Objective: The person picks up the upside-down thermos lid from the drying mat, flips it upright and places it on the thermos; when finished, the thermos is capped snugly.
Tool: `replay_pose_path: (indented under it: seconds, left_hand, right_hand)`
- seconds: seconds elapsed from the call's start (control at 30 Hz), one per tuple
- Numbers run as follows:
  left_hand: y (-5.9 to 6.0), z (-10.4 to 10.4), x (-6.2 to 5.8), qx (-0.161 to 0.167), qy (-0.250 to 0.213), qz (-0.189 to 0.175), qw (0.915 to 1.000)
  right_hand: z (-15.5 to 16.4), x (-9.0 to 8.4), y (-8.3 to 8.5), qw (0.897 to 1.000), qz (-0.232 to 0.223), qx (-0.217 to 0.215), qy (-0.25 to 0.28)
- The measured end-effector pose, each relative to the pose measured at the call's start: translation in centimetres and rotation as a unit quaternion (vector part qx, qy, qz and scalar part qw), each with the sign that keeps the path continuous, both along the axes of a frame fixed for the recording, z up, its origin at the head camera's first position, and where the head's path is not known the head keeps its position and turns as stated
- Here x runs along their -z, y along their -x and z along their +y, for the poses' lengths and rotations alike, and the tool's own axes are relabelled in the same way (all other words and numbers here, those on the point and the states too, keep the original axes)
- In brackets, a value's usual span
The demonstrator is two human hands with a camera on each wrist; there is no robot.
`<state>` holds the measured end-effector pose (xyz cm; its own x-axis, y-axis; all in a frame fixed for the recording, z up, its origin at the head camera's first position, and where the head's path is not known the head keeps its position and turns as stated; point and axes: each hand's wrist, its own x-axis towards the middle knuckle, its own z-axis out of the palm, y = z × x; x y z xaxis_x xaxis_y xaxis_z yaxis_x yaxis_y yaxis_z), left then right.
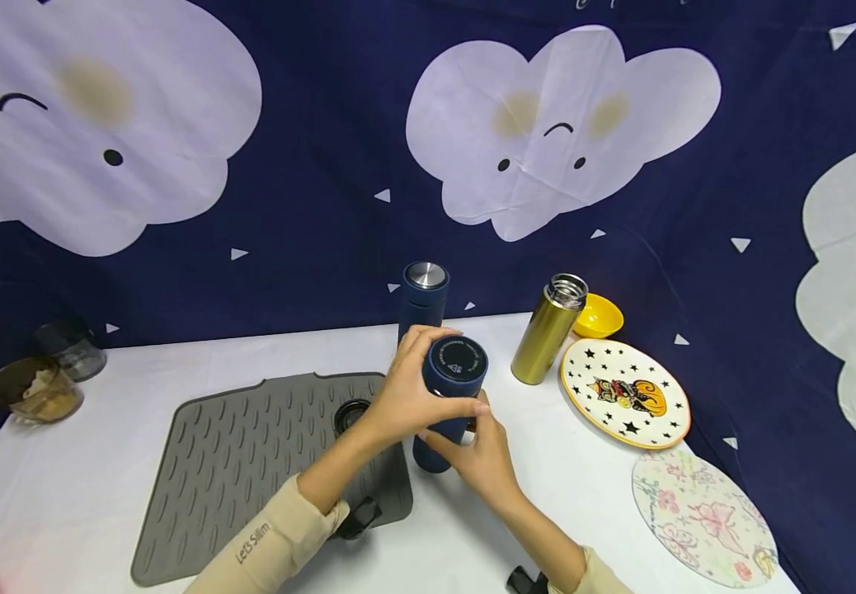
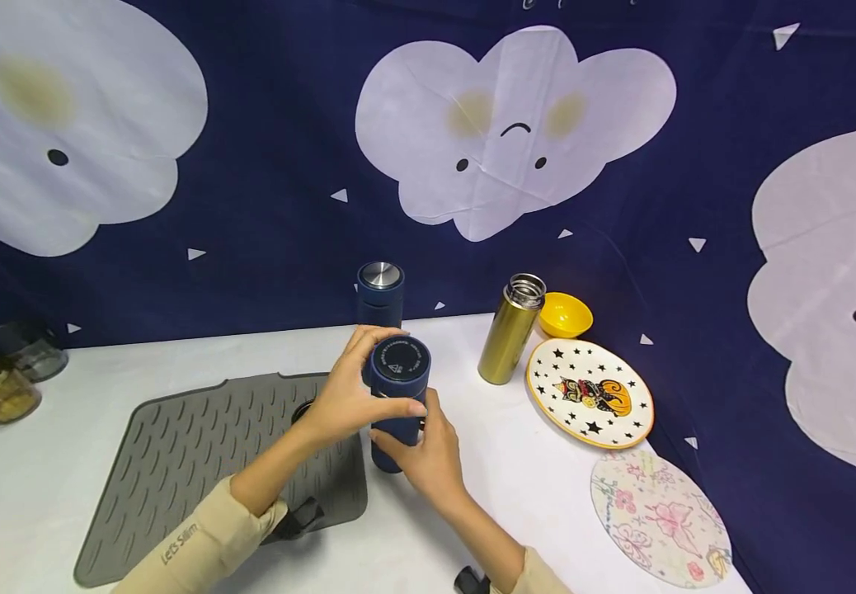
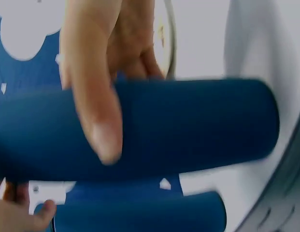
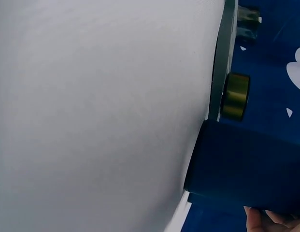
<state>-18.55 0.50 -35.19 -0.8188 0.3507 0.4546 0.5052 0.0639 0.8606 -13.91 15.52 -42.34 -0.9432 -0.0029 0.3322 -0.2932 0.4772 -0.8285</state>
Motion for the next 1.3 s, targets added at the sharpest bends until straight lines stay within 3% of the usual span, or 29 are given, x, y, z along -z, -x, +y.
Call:
replay_pose_path:
  seconds: [0.07,0.13,0.2,0.27,0.3,0.37,0.43,0.47,0.6,0.67,0.7,0.77,0.83,0.9,1.03,1.07,1.2,1.23,1.3]
  left_hand:
    - [-0.1,0.3,0.0,-0.008,0.007,0.009,0.9999]
    - [0.2,0.3,0.0,0.053,-0.037,-0.013,0.9978]
    - [0.5,0.0,0.1,0.128,-0.086,-0.046,0.9870]
    - [0.5,-0.3,0.1,0.156,-0.103,-0.075,0.9795]
    - [0.4,-0.2,0.2,0.141,-0.095,-0.073,0.9826]
    - [0.0,0.1,0.2,0.077,-0.064,-0.051,0.9937]
    - [-0.3,0.6,0.2,0.016,-0.039,-0.032,0.9986]
    - [-0.3,0.7,0.2,0.015,-0.043,-0.030,0.9985]
    - [0.3,0.3,0.1,0.124,-0.102,-0.046,0.9859]
    - [0.4,0.1,0.1,0.151,-0.104,-0.065,0.9809]
    - [0.2,0.1,0.1,0.130,-0.088,-0.062,0.9856]
    - [-0.1,0.4,0.0,0.055,-0.049,-0.039,0.9965]
    - [-0.4,0.8,0.0,0.000,-0.029,-0.027,0.9992]
    - [-0.4,1.0,-0.1,0.013,-0.055,-0.027,0.9980]
    - [-0.3,0.7,-0.1,0.102,-0.114,-0.045,0.9872]
    - [-0.3,0.7,0.0,0.099,-0.111,-0.046,0.9878]
    - [-0.5,0.8,0.0,-0.010,-0.046,-0.012,0.9988]
    - [-0.5,0.8,0.0,-0.022,-0.041,-0.008,0.9989]
    - [-0.4,0.8,0.0,-0.002,-0.060,-0.006,0.9982]
  right_hand:
    - [0.0,0.0,-0.1,1.000,0.005,0.001,0.000]
    - [0.0,0.1,-0.1,1.000,0.009,-0.003,0.003]
    - [0.0,0.0,0.0,1.000,0.008,-0.004,0.003]
    - [0.0,0.1,0.0,1.000,0.003,-0.003,0.003]
    - [0.0,0.1,0.0,1.000,-0.001,-0.001,0.001]
    - [-0.1,0.0,0.0,1.000,-0.005,0.003,-0.005]
    - [-0.1,0.0,-0.1,1.000,-0.008,0.003,-0.009]
    - [-0.1,0.0,-0.1,1.000,-0.006,0.002,-0.007]
    - [0.0,0.1,0.0,1.000,0.000,-0.005,0.004]
    - [0.0,0.1,0.0,1.000,0.000,-0.003,0.003]
    - [0.0,0.0,-0.1,1.000,-0.003,-0.002,-0.001]
    - [0.0,0.0,-0.1,1.000,-0.005,-0.001,-0.008]
    - [0.0,0.0,-0.1,1.000,-0.004,-0.001,-0.011]
    - [0.0,-0.1,-0.1,1.000,-0.001,-0.008,-0.004]
    - [0.0,0.0,0.0,1.000,-0.001,-0.014,0.006]
    - [0.0,0.0,0.1,1.000,0.000,-0.013,0.004]
    - [0.0,0.1,-0.1,1.000,0.002,-0.006,-0.008]
    - [0.0,0.1,-0.1,1.000,0.002,-0.006,-0.008]
    - [0.0,0.1,0.0,1.000,0.004,-0.012,0.001]
